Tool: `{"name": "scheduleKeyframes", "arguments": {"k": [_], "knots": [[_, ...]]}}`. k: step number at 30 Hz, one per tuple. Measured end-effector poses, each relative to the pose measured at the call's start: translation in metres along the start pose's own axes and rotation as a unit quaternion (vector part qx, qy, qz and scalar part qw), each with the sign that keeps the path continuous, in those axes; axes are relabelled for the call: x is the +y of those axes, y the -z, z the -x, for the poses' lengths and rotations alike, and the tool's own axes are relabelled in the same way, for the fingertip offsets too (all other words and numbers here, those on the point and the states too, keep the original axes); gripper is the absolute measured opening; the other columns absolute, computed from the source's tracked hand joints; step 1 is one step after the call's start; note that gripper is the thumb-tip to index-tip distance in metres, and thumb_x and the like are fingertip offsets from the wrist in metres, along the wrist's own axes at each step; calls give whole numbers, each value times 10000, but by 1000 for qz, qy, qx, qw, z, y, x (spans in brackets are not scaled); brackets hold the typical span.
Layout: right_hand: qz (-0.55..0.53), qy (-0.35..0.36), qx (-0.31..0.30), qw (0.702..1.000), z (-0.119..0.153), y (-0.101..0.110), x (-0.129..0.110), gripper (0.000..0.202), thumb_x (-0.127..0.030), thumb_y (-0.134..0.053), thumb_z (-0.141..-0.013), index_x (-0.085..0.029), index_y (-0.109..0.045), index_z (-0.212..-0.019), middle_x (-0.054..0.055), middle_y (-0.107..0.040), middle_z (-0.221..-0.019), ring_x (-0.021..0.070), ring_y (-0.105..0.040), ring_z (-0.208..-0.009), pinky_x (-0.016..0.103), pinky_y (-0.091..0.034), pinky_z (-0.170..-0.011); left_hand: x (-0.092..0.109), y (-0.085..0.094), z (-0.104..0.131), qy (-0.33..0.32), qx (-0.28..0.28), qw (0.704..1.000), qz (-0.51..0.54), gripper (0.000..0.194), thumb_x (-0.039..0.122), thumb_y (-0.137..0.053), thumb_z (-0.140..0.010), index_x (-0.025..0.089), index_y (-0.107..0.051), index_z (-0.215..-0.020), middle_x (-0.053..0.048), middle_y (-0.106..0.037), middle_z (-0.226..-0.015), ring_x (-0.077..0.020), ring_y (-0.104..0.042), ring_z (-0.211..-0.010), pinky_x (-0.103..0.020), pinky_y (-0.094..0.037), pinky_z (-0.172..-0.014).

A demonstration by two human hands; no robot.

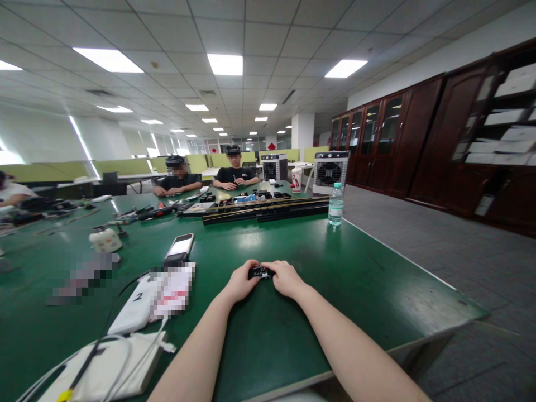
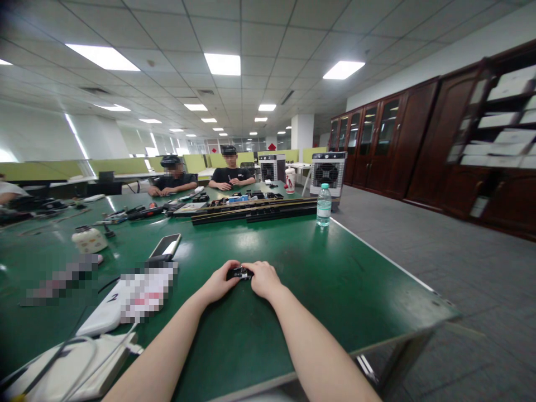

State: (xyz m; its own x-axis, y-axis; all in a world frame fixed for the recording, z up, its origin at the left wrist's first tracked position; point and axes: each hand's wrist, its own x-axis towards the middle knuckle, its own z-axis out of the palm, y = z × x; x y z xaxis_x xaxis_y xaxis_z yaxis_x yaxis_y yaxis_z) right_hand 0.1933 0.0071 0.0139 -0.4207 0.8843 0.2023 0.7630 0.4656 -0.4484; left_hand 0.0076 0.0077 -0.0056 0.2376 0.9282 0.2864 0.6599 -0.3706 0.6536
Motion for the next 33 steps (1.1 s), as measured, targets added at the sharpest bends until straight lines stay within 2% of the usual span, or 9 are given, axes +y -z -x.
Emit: {"name": "scheduleKeyframes", "arguments": {"k": [15, 25, 33], "knots": [[-48, -14, 23, 998, -2, -3, 4, 561, -34, -428, -733, -262, -622, -1207, 33, -655, -1199, 200, -550, -1134, 334, -404, -991, 5, 2, 1, 13, -9, 1000, -1, 360, 167, -606, -770, 215, -545, -1121, -56, -663, -1120, -204, -616, -1050, -331, -459, -953], [-74, -14, 31, 997, -3, -3, 8, 534, -30, -433, -720, -221, -648, -1171, 46, -669, -1182, 195, -568, -1127, 317, -406, -996, 5, 2, 1, 12, -10, 1000, -10, 370, 160, -597, -764, 179, -541, -1130, -85, -660, -1118, -213, -611, -1049, -337, -453, -955], [-80, -22, 35, 996, -4, -3, 9, 514, -24, -444, -714, -213, -653, -1143, 46, -676, -1169, 195, -578, -1119, 310, -413, -990, 7, 3, 2, 21, -8, 1000, -2, 372, 143, -608, -759, 211, -550, -1120, -58, -661, -1114, -199, -610, -1053, -331, -453, -964]]}}
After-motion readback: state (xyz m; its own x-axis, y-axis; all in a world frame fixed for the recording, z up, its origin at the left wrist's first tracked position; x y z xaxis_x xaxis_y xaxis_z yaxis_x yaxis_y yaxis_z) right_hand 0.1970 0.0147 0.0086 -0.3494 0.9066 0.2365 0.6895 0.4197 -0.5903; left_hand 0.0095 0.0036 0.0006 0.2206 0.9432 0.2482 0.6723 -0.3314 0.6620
